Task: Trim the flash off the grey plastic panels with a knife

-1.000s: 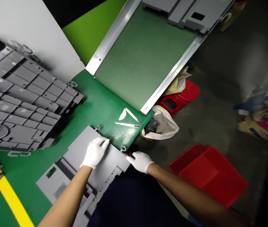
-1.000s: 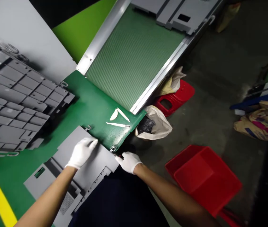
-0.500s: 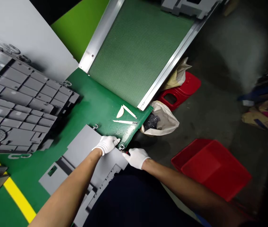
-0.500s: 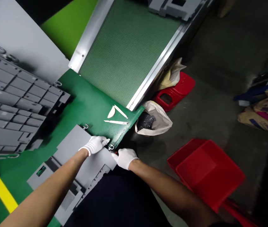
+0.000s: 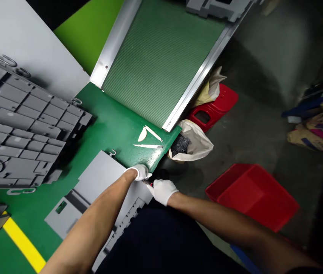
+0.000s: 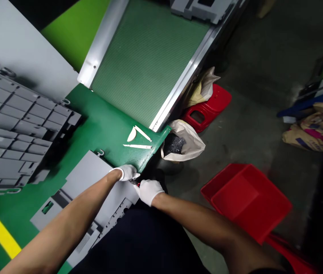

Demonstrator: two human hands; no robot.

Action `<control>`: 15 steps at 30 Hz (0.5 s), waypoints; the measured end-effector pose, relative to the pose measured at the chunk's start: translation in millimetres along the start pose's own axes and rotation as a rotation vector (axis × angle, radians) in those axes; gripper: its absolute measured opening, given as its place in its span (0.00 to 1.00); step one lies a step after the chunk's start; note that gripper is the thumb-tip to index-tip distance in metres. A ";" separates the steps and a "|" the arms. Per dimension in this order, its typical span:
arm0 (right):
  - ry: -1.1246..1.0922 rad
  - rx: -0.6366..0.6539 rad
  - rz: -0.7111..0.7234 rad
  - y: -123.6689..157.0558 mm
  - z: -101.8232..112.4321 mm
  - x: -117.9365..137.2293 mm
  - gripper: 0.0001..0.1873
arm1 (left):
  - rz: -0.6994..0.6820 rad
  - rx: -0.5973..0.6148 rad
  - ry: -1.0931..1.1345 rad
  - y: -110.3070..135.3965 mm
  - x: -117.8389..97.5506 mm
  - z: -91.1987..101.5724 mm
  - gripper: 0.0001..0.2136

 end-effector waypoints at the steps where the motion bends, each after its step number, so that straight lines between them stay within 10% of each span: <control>1: -0.004 -0.003 -0.006 0.6 -0.7 0.7 0.32 | 0.002 -0.003 0.004 -0.8 0.1 -0.1 0.22; 7: -0.070 0.070 0.003 -4.2 -1.9 0.4 0.34 | -0.047 -0.049 0.123 19.5 12.1 -5.4 0.21; 15: -0.219 0.153 -0.090 -5.4 -15.8 -13.8 0.35 | -0.263 -0.397 0.865 75.5 19.9 14.5 0.18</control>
Point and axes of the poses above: each hand's wrist, its own y-axis away from the middle knuckle, its own z-axis out of the back of the hand, x = y × z, the point moved 2 cm from there along -y, towards the middle knuckle, and after that the axes turned 7 degrees about y, right-handed, at the moved point
